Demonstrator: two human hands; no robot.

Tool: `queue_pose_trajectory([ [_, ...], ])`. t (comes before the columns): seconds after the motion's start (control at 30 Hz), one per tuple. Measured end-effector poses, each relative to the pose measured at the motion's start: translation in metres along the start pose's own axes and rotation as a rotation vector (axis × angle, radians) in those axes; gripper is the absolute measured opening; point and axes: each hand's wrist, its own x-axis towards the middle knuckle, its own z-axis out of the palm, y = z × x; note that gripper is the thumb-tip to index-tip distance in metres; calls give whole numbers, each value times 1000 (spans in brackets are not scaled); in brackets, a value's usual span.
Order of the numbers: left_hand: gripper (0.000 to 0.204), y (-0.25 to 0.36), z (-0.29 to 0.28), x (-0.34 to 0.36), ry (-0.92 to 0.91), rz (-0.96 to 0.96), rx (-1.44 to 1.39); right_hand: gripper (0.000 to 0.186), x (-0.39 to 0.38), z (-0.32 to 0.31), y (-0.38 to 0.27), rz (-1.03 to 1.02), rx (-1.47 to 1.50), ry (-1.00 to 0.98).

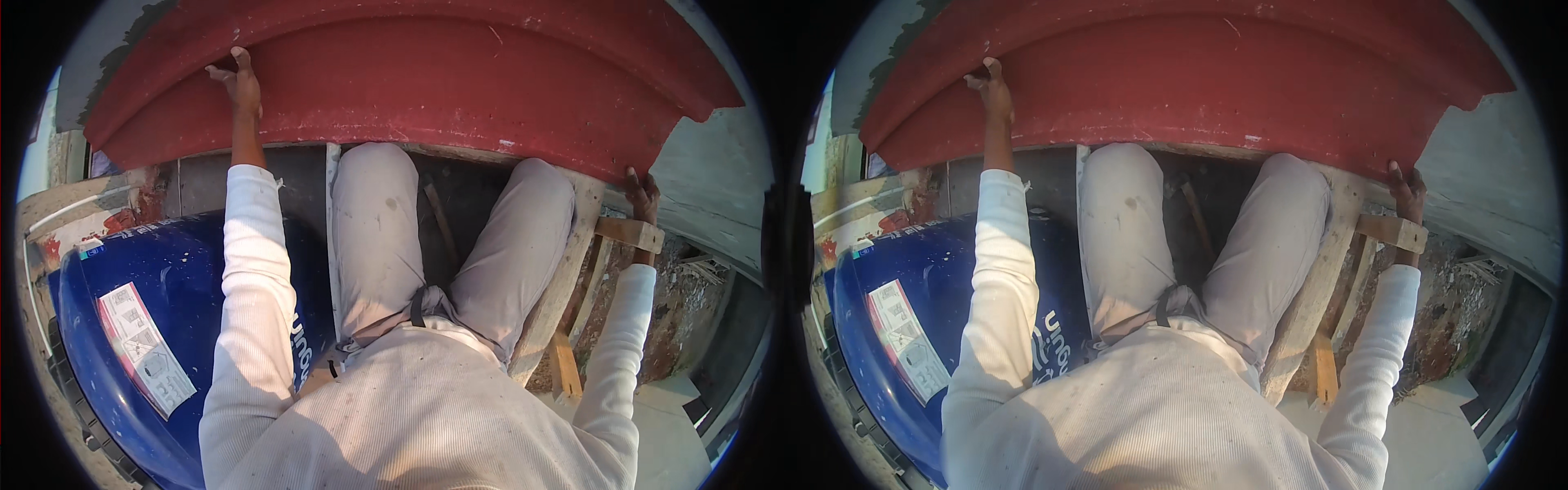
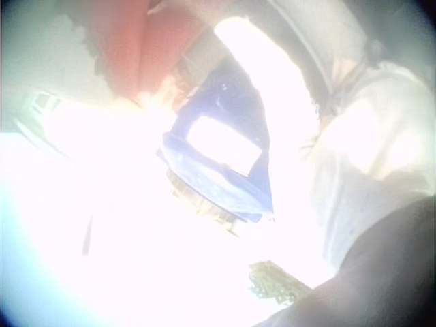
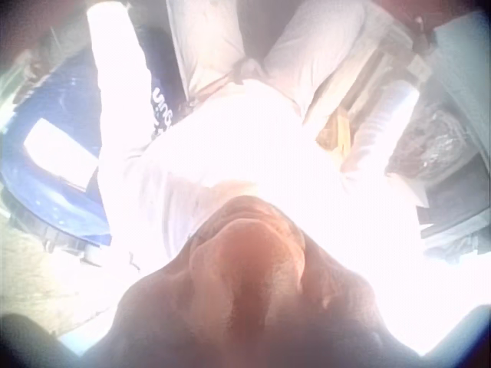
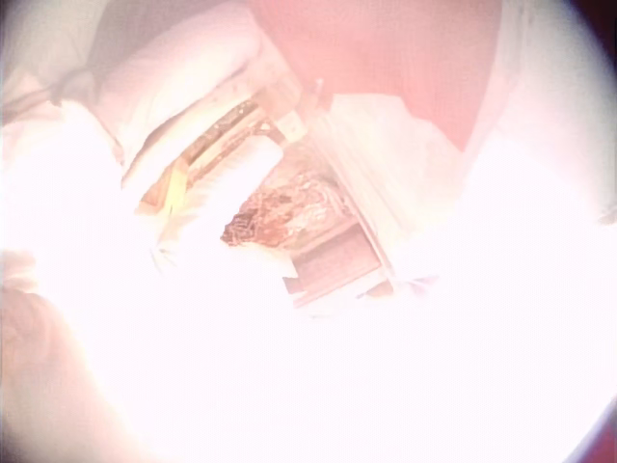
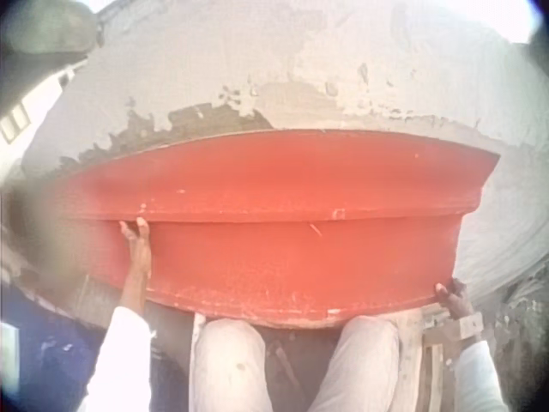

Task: The person fits a red curved roofing tile onto a concrete roof edge, using a small axe to tap the tile into place and then using their hands to press and align the tile against the mortar.

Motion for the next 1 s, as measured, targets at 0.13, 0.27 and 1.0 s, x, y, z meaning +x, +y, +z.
queue_pose_trajectory([
  [0.13,137,-3,-8,-1,35,22,14,68,-14,9,-18,-27,26,-1],
  [0.27,131,-4,-2,-7,43,33,-22,61,-10,5,-13,33,20,17],
  [1.0,54,-36,15,-170,133,-532,-217,72,1,-2,-5,136,-62,-32],
])
